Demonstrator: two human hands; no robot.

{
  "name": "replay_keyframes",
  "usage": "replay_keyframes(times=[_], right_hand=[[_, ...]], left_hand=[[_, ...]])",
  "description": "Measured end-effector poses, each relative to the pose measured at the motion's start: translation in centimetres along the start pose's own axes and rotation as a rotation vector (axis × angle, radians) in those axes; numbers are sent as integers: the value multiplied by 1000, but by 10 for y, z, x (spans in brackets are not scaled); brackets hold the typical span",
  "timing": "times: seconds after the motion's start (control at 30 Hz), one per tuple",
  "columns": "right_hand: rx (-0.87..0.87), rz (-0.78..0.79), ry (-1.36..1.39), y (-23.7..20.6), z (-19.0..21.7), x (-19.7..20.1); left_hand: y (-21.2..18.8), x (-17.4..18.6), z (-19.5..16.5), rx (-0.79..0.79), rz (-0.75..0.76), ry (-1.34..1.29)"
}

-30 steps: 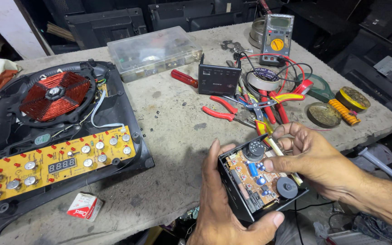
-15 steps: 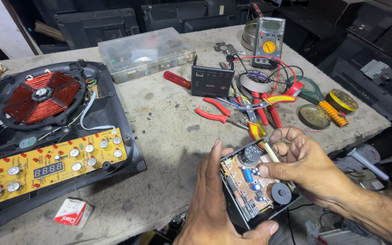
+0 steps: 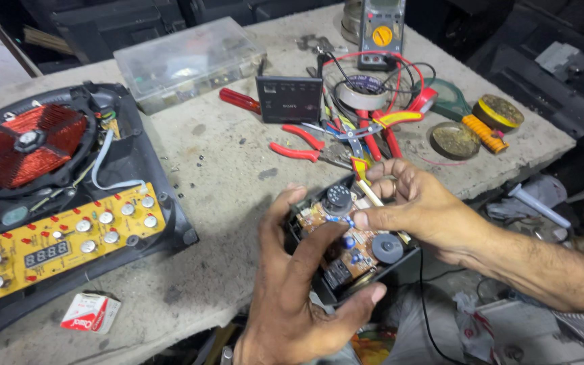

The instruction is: The person cleans a soldering iron tip, then solders a wire to a circuit board inside a small black electronic device. They reposition the board, adjust internal components, and inspect the device from multiple angles.

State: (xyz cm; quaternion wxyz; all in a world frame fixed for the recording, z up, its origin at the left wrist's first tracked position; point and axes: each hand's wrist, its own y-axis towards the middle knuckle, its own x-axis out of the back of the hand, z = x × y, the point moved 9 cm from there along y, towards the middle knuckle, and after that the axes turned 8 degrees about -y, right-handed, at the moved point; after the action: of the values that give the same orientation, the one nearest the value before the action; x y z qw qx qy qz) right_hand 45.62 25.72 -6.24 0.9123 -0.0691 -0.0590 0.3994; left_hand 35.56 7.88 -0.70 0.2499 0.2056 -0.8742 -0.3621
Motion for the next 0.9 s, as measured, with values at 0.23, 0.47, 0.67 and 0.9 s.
replay_keyframes(times=[0.23, 0.47, 0.67, 0.9], right_hand=[[-5, 51, 6, -10, 1, -1], [51, 108, 12, -27, -12, 4], [-8, 72, 115, -18, -19, 5], [-100, 42, 316, -6, -32, 18]], left_hand=[[2, -6, -24, -115, 69, 56], [-13, -18, -28, -135, 167, 109], [20, 4, -13, -115, 179, -40], [58, 15, 12, 2, 277, -182]])
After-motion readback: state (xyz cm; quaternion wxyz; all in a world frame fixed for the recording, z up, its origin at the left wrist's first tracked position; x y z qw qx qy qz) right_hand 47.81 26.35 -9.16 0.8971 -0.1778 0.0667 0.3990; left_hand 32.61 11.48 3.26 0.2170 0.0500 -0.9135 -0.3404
